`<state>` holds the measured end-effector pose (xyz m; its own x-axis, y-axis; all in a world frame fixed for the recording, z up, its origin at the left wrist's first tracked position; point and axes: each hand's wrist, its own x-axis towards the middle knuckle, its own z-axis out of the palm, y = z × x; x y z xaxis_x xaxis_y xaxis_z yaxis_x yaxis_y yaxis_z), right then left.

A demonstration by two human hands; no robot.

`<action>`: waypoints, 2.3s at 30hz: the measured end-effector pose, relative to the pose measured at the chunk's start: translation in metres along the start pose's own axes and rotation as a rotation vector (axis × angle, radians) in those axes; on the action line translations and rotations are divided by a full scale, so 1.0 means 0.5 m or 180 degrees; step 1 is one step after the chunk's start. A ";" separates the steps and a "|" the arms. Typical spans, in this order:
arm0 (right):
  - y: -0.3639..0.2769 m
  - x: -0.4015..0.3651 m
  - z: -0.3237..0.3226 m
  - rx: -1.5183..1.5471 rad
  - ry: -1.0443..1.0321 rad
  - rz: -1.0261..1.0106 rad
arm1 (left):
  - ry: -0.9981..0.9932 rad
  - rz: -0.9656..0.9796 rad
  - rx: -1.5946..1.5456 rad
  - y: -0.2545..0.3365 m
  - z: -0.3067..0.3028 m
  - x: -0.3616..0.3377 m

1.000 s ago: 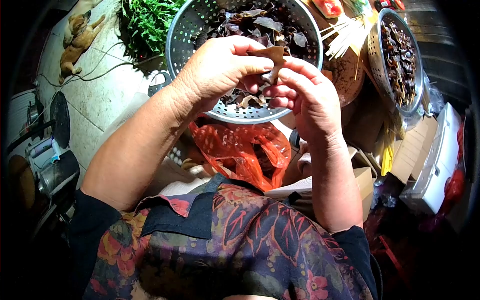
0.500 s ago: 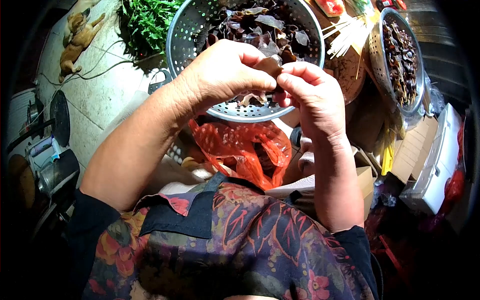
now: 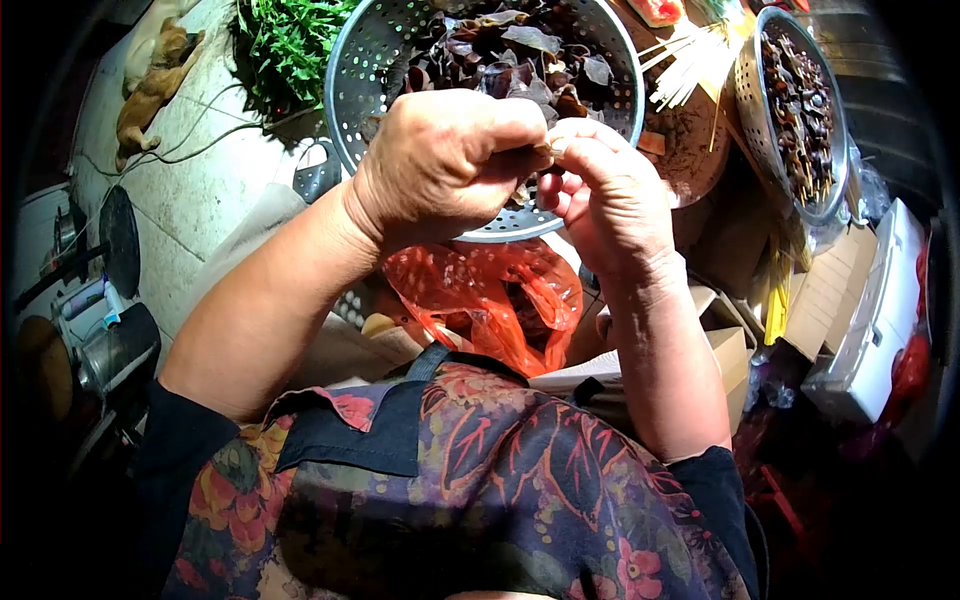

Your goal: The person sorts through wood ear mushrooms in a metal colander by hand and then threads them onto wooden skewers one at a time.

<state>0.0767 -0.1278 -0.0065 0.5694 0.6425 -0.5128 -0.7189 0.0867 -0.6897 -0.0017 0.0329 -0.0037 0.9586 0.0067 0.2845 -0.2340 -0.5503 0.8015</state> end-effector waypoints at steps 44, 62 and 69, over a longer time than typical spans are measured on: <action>0.000 0.069 -0.008 -0.1568 0.0659 -0.0164 | 0.0164 -0.1850 0.0555 -0.029 -0.099 0.015; -0.007 0.052 0.032 -0.0581 -0.0535 -0.0132 | 0.0044 -0.2797 -0.2002 -0.020 -0.061 0.015; -0.008 0.064 0.031 -0.0197 -0.0155 0.0157 | 0.0217 -0.2240 -0.1515 -0.045 -0.051 0.003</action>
<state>0.0916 -0.0956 -0.0123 0.5128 0.6812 -0.5225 -0.7187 0.0077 -0.6953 0.0007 0.0667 -0.0078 0.8980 0.2744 -0.3439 0.3549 0.0104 0.9349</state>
